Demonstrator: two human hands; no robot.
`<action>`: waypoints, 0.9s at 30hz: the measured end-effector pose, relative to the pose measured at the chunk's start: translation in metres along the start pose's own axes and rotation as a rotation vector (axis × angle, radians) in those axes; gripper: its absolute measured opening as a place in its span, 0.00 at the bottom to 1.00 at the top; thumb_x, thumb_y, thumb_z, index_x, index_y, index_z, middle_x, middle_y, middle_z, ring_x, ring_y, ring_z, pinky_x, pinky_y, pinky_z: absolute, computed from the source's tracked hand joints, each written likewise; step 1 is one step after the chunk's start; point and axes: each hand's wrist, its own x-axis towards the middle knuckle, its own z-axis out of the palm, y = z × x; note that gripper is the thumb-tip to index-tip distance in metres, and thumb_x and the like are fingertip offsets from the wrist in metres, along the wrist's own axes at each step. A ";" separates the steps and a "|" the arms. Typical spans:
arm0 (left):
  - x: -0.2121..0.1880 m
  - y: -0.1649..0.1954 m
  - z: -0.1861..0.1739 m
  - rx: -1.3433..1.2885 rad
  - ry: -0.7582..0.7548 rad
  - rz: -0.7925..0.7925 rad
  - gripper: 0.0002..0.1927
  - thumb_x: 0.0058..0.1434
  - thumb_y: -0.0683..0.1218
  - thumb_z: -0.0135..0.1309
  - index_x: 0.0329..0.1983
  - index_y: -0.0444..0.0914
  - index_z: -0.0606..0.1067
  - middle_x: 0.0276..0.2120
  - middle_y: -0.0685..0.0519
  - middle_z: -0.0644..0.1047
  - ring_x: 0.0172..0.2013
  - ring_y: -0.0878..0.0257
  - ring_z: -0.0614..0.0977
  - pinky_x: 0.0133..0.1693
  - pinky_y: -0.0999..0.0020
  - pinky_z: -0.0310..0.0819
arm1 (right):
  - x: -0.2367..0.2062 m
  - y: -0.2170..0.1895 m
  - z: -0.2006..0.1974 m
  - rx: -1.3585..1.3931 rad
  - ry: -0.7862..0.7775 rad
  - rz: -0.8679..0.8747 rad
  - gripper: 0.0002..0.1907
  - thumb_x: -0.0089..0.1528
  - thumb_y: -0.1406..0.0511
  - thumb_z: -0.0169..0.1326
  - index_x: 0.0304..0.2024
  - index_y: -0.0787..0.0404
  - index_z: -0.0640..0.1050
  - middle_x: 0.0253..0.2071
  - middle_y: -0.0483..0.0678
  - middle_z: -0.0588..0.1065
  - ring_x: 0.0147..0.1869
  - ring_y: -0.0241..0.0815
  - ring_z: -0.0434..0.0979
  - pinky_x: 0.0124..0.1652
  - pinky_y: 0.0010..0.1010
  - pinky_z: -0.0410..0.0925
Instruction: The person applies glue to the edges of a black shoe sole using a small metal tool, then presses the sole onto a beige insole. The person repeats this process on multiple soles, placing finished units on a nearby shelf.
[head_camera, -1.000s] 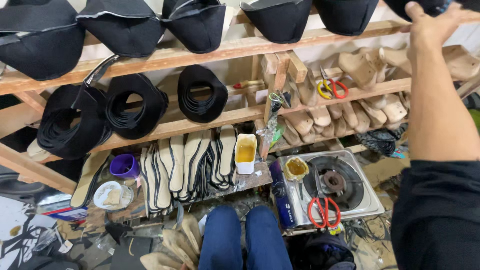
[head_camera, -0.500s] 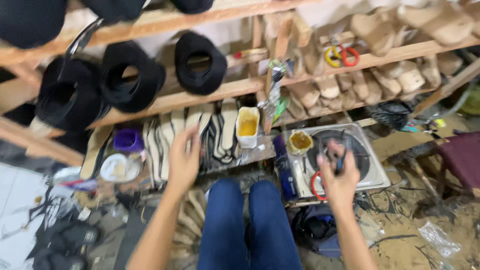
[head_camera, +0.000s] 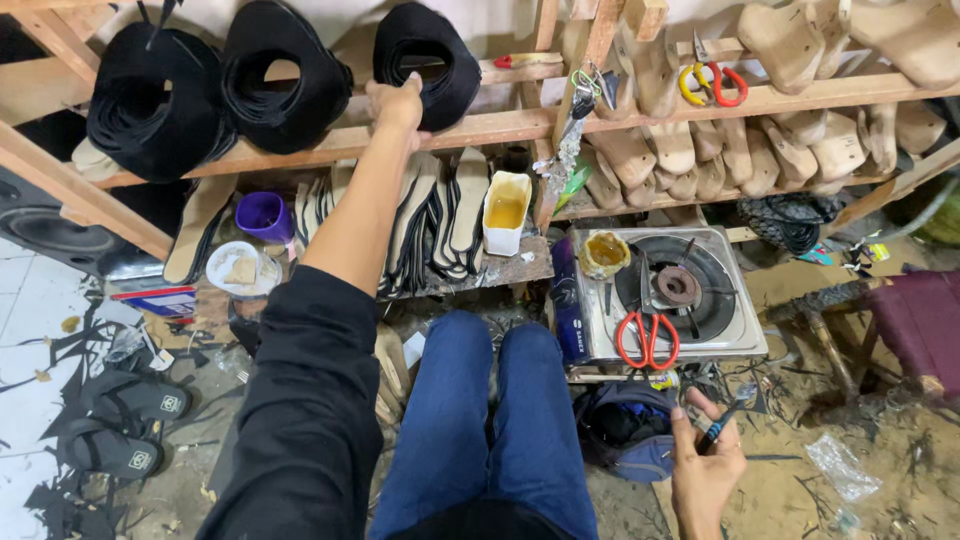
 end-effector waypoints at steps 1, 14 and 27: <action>0.004 -0.003 -0.001 -0.040 -0.015 0.012 0.41 0.60 0.51 0.62 0.72 0.41 0.56 0.69 0.44 0.61 0.62 0.41 0.72 0.40 0.42 0.86 | 0.000 -0.001 -0.001 0.023 0.003 -0.010 0.16 0.64 0.70 0.60 0.55 0.62 0.79 0.23 0.34 0.65 0.24 0.24 0.58 0.25 0.20 0.52; -0.100 -0.122 -0.081 -0.547 -0.359 0.091 0.18 0.65 0.36 0.43 0.58 0.40 0.66 0.49 0.52 0.76 0.45 0.57 0.81 0.44 0.55 0.80 | -0.013 -0.032 0.027 0.120 -0.112 0.019 0.15 0.63 0.69 0.59 0.53 0.62 0.79 0.31 0.32 0.74 0.24 0.23 0.62 0.23 0.19 0.55; -0.327 -0.206 -0.124 -0.438 -0.623 -0.020 0.16 0.76 0.49 0.44 0.48 0.31 0.76 0.37 0.50 0.81 0.37 0.63 0.80 0.40 0.70 0.76 | -0.047 -0.109 0.123 0.308 -0.592 0.095 0.10 0.63 0.68 0.61 0.45 0.67 0.82 0.24 0.37 0.74 0.24 0.26 0.68 0.26 0.21 0.61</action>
